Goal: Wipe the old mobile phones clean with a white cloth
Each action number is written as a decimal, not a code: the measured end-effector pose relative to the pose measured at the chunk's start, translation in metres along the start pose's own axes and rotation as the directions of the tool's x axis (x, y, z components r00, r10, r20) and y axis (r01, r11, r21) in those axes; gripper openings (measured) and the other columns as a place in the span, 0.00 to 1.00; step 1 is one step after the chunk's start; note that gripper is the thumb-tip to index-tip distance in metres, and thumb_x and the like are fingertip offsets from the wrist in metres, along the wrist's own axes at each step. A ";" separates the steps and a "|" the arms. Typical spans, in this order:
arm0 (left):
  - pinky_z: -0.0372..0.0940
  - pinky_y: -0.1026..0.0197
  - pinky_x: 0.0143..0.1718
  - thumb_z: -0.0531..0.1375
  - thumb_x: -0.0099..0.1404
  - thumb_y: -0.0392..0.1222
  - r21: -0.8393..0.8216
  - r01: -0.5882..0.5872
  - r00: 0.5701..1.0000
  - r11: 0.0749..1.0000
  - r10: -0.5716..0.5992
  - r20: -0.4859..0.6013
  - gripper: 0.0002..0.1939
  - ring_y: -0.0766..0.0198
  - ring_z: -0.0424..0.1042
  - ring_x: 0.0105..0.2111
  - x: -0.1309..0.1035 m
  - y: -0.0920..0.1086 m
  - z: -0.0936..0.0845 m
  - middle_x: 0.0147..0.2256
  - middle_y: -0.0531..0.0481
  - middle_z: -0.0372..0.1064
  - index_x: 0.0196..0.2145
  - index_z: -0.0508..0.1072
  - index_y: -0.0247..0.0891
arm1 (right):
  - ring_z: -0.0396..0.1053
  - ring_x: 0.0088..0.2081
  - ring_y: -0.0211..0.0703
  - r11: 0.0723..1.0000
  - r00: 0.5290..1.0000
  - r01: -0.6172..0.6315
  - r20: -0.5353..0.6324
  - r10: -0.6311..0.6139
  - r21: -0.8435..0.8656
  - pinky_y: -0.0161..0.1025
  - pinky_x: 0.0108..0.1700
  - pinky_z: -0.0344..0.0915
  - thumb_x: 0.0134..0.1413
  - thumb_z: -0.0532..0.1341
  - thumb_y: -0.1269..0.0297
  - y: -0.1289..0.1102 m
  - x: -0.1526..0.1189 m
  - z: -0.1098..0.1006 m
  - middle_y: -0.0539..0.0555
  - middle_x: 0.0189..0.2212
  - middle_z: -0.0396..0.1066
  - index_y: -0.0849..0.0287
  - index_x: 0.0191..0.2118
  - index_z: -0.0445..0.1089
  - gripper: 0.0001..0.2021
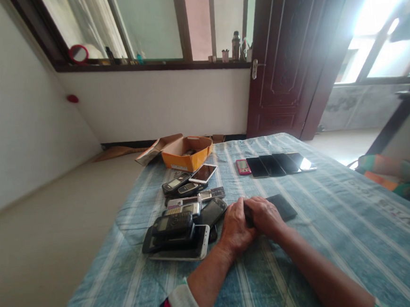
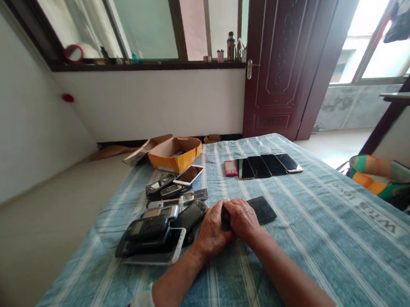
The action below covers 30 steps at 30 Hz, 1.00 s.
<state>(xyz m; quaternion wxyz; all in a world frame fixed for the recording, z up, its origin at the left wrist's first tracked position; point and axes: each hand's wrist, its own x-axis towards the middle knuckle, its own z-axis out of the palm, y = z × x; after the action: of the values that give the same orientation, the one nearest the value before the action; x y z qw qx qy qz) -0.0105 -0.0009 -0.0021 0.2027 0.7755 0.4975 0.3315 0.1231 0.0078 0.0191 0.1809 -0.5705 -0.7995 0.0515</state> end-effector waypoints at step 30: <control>0.63 0.45 0.53 0.70 0.44 0.43 0.046 -0.003 1.000 0.999 0.003 0.003 0.39 0.45 0.67 0.49 0.002 0.003 -0.003 0.46 0.39 0.69 0.52 0.63 0.32 | 0.67 0.41 0.41 0.988 0.999 -0.033 -0.029 0.029 -0.151 0.34 0.41 0.55 0.62 0.51 0.70 0.008 -0.004 0.000 0.54 0.36 0.73 0.55 0.39 0.72 0.11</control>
<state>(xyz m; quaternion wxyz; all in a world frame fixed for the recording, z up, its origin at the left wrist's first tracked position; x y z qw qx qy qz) -0.0098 0.0001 0.0023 0.1851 0.7813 0.5035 0.3193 0.1313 0.0065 0.0164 0.1470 -0.5956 -0.7896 -0.0143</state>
